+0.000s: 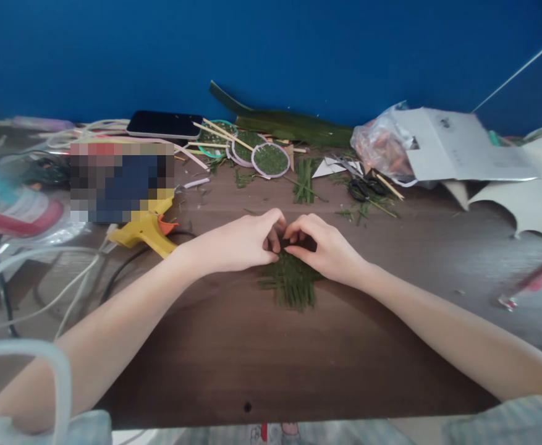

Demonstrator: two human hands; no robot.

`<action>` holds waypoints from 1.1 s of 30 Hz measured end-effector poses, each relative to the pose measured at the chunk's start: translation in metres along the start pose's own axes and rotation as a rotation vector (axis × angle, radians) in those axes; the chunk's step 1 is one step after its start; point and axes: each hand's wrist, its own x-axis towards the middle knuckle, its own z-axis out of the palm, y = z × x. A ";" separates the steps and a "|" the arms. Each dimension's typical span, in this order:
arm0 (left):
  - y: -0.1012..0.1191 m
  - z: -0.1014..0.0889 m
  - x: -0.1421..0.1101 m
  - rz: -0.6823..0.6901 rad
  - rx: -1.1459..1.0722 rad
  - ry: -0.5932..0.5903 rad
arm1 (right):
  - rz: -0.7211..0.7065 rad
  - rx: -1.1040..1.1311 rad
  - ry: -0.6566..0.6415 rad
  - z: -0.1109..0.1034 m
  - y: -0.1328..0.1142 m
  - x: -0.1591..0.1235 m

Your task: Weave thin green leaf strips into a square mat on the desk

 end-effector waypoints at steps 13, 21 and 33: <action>0.001 0.004 0.002 -0.034 0.096 0.016 | 0.004 -0.040 -0.011 0.000 0.000 -0.001; 0.002 0.006 0.002 -0.032 0.070 0.029 | 0.006 -0.043 -0.015 0.000 0.000 0.000; 0.002 0.007 0.003 0.005 0.067 0.038 | -0.324 -0.103 -0.074 -0.011 -0.001 -0.006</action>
